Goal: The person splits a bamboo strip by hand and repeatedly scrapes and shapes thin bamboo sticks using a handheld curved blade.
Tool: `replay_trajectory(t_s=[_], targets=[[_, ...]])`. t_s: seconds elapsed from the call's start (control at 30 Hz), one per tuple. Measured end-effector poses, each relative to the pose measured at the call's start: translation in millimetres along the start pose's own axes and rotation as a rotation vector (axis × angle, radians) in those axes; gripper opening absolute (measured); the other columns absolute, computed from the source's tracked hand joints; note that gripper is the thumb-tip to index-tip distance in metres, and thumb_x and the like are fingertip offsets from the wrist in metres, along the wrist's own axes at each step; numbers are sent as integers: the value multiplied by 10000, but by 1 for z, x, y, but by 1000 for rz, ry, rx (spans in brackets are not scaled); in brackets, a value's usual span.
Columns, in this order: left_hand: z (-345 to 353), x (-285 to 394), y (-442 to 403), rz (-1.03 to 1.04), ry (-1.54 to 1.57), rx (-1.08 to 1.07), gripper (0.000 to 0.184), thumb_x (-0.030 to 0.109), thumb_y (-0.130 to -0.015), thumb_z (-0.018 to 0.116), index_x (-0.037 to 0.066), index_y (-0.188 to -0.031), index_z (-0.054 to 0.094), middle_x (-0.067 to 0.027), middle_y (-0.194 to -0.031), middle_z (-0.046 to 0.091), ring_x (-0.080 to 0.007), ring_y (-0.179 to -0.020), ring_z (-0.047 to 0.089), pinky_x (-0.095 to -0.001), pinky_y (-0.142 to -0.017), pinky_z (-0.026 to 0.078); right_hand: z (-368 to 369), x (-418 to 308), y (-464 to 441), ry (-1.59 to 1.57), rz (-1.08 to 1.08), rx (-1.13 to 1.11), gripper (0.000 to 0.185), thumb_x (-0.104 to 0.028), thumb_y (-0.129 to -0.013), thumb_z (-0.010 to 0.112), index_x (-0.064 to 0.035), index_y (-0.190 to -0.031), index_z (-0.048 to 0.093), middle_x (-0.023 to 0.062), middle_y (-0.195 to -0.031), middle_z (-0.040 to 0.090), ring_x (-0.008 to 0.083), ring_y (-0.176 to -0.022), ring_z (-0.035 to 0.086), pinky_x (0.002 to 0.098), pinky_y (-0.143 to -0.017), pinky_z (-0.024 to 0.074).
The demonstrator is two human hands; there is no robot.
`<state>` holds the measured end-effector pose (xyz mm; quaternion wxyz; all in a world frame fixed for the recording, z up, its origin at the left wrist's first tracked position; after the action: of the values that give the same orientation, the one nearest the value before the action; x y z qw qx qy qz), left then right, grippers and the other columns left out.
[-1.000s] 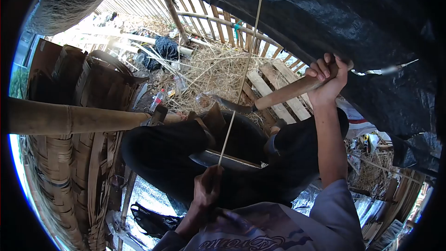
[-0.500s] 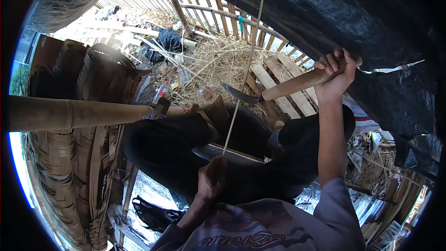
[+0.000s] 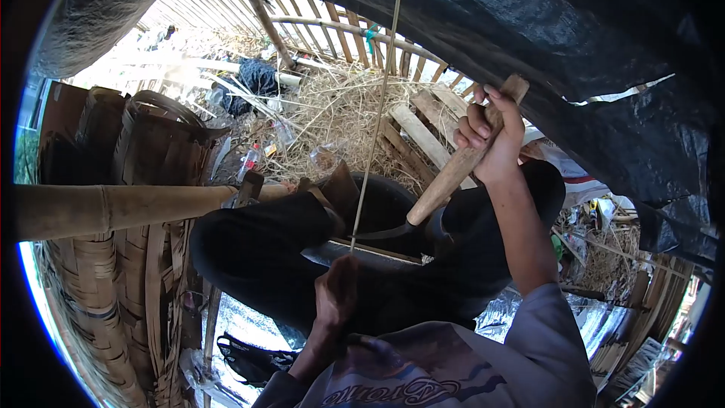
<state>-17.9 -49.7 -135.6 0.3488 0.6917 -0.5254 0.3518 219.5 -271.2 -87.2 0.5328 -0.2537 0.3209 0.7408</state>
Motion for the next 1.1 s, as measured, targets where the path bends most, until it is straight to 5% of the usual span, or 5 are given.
replay_trajectory(t_s=[0.2, 0.3, 0.43, 0.9, 1.1], targets=[[1, -7, 2, -108, 30, -35, 133, 120, -927, 548, -4, -952, 588, -153, -674, 577, -141, -562, 551, -284, -538, 447, -35, -50, -9, -270, -355, 229, 254, -376, -841, 523, -128, -815, 472, -32, -490, 303, 99, -415, 327, 287, -513, 369], [2, -8, 1, -124, 38, -45, 124, 107, -924, 549, -8, -950, 587, -153, -673, 575, -144, -565, 554, -286, -535, 445, 2, -13, 7, -58, -83, -29, 228, -347, -863, 511, -123, -833, 484, -62, -483, 297, 65, -417, 313, 230, -493, 342], [0, -10, 3, -134, 40, -51, 130, 109, -927, 539, -10, -951, 585, -155, -670, 575, -167, -563, 570, -291, -533, 444, -17, -34, -6, -169, -261, 147, 252, -363, -862, 496, -114, -823, 478, -65, -481, 294, 66, -414, 313, 229, -493, 338], [4, -7, 0, -83, 50, -27, 163, 152, -927, 553, 2, -982, 584, -145, -689, 594, -117, -620, 568, -284, -574, 456, 1, 9, 9, -36, 15, -47, 234, -364, -859, 479, -134, -822, 458, -44, -495, 304, 84, -444, 323, 272, -534, 350], [5, -9, 0, -178, 12, -76, 147, 134, -908, 578, 1, -969, 578, -155, -706, 605, -140, -658, 608, -293, -585, 465, -6, -8, 2, -87, -101, 32, 236, -362, -859, 477, -128, -833, 456, -43, -474, 281, 92, -426, 305, 271, -511, 344]])
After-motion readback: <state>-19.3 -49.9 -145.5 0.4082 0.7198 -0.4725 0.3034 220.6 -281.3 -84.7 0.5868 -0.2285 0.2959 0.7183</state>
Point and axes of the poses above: each hand's wrist, its own y-axis away from the middle knuckle, its own z-axis out of the palm, x = y × z, the point moved 9 cm from there along -y, towards the middle knuckle
